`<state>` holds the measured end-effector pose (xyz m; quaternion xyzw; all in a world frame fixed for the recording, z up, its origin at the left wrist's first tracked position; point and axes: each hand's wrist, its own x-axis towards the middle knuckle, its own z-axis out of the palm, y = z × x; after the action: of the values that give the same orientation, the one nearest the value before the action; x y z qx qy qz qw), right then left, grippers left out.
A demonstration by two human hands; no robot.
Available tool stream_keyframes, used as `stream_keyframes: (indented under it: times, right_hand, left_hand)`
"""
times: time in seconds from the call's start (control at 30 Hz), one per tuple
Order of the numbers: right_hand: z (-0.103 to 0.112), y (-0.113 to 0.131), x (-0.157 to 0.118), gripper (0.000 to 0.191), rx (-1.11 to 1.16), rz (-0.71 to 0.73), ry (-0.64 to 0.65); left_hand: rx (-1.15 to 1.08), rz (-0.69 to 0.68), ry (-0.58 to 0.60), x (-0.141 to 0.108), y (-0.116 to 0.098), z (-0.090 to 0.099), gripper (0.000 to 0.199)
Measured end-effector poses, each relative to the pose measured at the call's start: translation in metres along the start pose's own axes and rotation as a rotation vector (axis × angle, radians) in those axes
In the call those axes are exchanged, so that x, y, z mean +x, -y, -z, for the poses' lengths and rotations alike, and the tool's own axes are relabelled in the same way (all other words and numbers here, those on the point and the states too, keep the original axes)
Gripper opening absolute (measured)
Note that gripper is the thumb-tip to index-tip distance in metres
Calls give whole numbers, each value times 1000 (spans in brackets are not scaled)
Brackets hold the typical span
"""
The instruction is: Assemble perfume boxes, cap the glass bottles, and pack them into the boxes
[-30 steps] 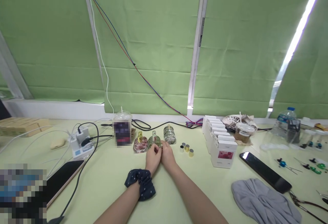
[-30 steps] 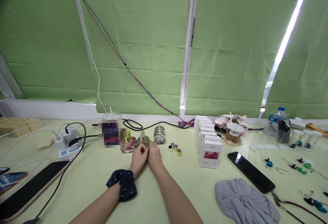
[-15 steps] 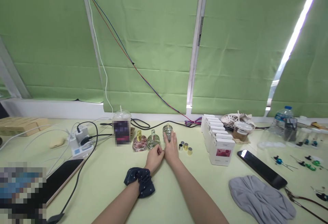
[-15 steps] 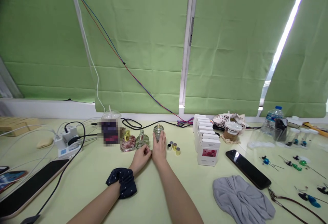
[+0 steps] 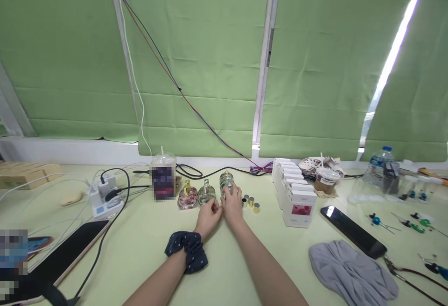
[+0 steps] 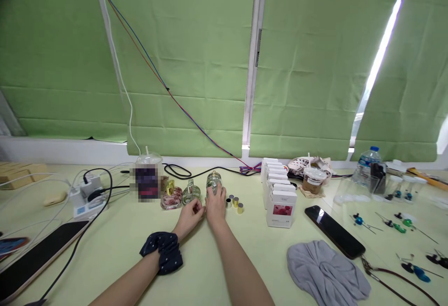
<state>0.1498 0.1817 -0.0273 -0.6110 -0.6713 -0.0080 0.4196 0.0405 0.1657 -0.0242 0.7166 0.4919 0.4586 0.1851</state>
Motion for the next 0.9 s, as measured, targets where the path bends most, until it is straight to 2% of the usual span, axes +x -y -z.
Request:
stream_keyframes:
  times: [0.17, 0.33, 0.5, 0.57, 0.67, 0.73, 0.9]
  right_hand:
    - [10, 0, -7, 33, 48, 46, -13]
    - [21, -2, -18, 27, 167, 155, -8]
    - [36, -16, -24, 35, 351, 298, -15]
    - [42, -25, -24, 37, 378, 324, -67]
    - [50, -40, -22, 35, 304, 245, -242]
    - [53, -48, -20, 35, 198, 192, -285]
    - [52, -48, -20, 31, -45, 53, -53]
  left_hand:
    - [-45, -85, 26, -3, -13, 3, 14]
    - [-48, -159, -23, -5, -17, 7, 7]
    - [-57, -264, -53, -5, -15, 7, 30]
    - [-65, -299, -52, -6, -15, 7, 42]
    - [-63, -351, 10, -8, -16, 8, 57]
    - [-50, -363, 78, -10, -16, 7, 64]
    - [-32, -313, 167, -9, -13, 5, 70]
